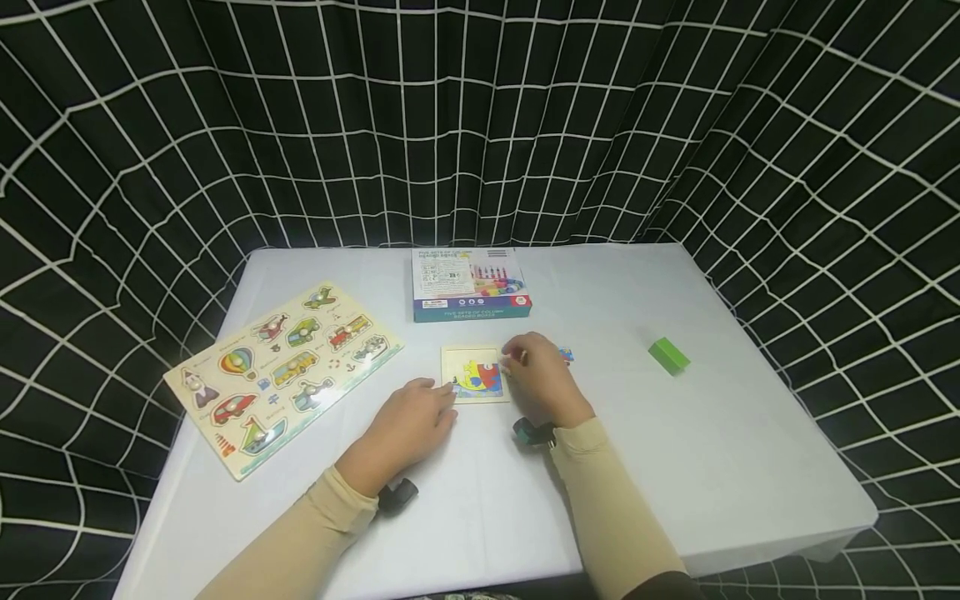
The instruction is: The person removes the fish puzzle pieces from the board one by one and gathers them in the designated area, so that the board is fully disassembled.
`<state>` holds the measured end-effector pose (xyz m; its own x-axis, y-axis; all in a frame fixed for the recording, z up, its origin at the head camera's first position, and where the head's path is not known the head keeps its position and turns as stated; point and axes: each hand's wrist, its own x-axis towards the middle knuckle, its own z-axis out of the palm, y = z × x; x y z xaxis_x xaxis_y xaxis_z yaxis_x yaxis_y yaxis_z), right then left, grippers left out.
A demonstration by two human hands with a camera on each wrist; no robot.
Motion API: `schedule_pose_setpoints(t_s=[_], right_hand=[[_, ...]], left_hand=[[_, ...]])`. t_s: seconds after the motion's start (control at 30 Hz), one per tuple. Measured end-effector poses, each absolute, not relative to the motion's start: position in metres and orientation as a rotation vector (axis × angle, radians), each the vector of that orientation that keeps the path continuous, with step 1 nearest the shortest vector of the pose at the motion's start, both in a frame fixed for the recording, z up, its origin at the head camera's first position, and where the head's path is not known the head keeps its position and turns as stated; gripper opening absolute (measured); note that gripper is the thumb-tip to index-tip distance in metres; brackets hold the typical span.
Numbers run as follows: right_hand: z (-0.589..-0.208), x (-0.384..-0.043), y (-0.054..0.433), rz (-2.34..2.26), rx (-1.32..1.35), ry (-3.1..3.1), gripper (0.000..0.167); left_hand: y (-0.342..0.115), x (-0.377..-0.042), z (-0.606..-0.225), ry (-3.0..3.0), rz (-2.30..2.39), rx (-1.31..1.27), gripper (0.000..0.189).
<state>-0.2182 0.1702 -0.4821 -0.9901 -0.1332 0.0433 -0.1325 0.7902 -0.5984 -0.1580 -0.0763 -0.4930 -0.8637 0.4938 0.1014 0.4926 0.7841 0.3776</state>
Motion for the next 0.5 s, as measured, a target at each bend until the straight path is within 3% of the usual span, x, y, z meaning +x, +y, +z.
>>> schedule_pose_setpoints(t_s=[0.17, 0.5], right_hand=[[-0.488, -0.221, 0.147, -0.887, -0.547, 2.881, 0.031], [-0.486, -0.223, 0.138, -0.813, -0.496, 2.847, 0.030]], left_hand=[[-0.075, -0.158, -0.492, 2.972, 0.611, 0.811, 0.036], [-0.075, -0.159, -0.493, 2.969, 0.613, 0.799, 0.037]])
